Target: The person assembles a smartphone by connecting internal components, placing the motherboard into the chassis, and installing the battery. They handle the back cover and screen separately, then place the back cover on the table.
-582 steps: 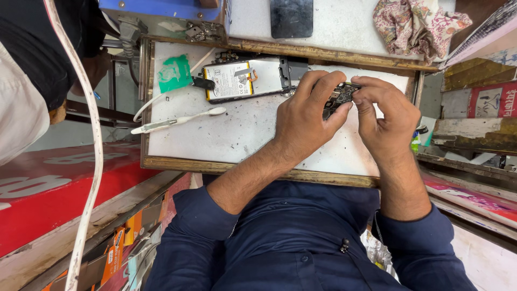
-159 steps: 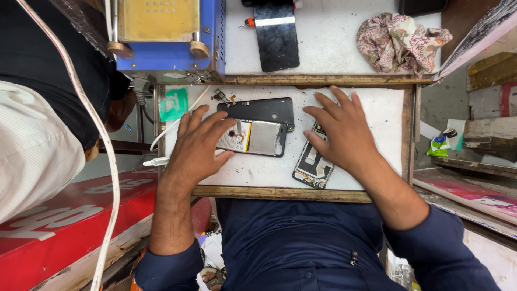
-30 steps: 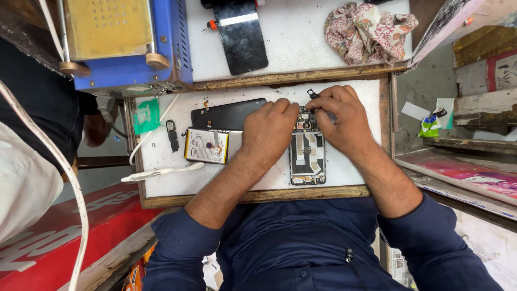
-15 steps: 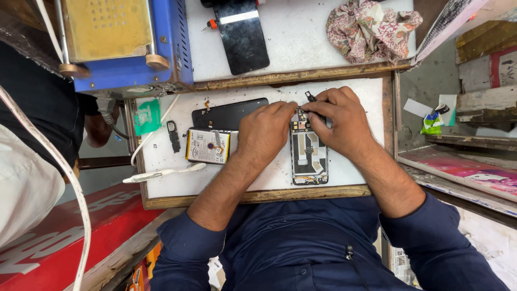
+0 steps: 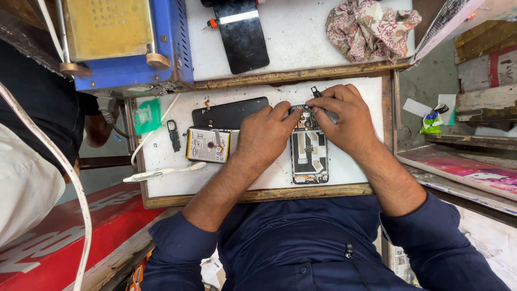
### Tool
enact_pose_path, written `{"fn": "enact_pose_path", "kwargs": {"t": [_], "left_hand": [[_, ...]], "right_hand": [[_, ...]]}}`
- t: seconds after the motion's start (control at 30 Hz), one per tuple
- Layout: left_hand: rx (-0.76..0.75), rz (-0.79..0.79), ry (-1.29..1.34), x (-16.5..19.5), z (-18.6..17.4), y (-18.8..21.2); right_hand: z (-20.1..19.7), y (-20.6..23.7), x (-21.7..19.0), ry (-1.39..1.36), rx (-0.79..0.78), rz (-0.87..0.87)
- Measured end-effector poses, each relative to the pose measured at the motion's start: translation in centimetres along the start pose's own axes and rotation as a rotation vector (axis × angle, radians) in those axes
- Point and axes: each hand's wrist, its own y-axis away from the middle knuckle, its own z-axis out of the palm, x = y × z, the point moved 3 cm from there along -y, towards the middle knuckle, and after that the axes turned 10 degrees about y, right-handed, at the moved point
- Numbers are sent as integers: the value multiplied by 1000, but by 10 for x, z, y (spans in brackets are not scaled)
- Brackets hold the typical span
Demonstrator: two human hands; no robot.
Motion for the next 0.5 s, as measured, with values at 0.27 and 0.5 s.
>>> {"fn": "enact_pose_path", "kwargs": {"t": [0.27,0.5], "left_hand": [[-88,-16,-5,3,-5,-8],[255,-25,300,9,-25,3]], "right_hand": [[-1,4,-2,-70,38,-22],[2,7,1,-185,50,29]]}}
